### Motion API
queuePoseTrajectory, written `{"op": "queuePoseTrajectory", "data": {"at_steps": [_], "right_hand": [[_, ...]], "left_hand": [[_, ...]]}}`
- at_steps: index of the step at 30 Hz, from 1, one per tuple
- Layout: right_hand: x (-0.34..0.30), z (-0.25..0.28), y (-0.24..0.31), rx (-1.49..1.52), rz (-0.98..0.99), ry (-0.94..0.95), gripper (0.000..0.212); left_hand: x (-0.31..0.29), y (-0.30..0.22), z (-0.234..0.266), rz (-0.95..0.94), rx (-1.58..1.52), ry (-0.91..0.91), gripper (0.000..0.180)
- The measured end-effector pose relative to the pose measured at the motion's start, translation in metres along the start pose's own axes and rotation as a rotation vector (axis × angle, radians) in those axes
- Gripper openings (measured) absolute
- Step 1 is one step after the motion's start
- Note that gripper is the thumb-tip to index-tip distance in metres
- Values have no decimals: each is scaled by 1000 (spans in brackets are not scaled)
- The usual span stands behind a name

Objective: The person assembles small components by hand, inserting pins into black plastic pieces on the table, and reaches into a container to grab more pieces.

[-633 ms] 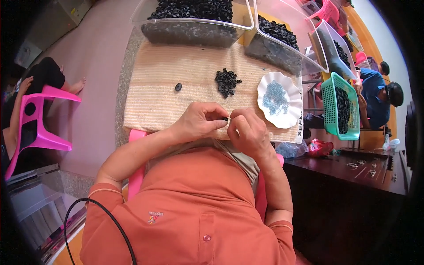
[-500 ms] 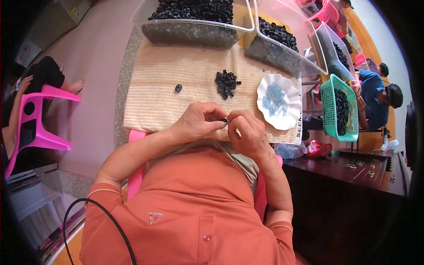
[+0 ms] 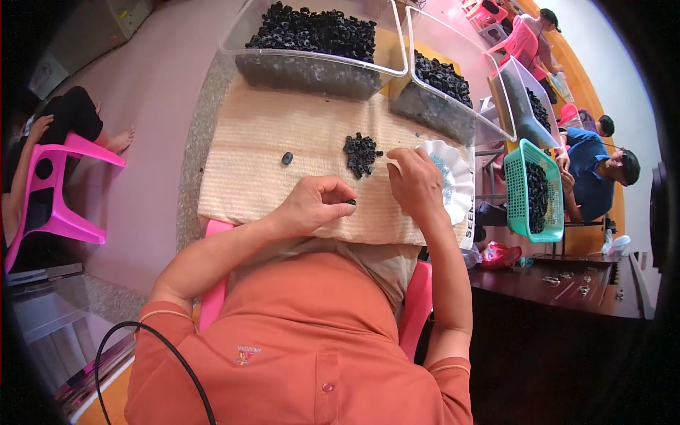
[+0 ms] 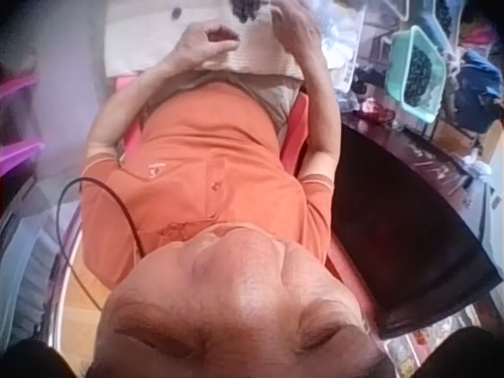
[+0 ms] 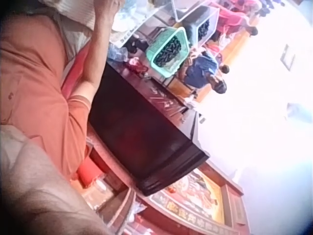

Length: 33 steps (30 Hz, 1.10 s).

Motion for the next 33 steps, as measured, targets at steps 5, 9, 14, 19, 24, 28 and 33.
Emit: {"op": "queuePoseTrajectory", "data": {"at_steps": [5,9,14,19,24,28,33], "right_hand": [[15,-29,-5,-93,46,112,19],[16,-38,-8,-71,47,191,21],[9,-30,-8,-24,25,114,21],[-9,-13,5,107,64,-9,23],[-32,-12,9,394,-83,-14,24],[-46,-14,14,499,-125,-34,21],[-62,-31,23,875,-398,32,16]], "left_hand": [[-2,-5,0,-11,34,6,19],[-3,-8,1,-46,25,-4,15],[-4,-10,-1,-19,15,-18,14],[-6,-14,1,-26,31,-31,15],[-4,-9,2,-69,65,-23,17],[-4,-6,2,-30,39,-32,17],[-5,-5,1,-9,13,-32,18]]}}
Point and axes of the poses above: each hand's wrist, its own x-axis towards the middle knuckle, its own z-axis out of the back of the hand, y = z × x, the point moved 7 cm from there along x, towards the middle knuckle, and after that the axes turned 9 degrees about -y, right-handed, at the moved point
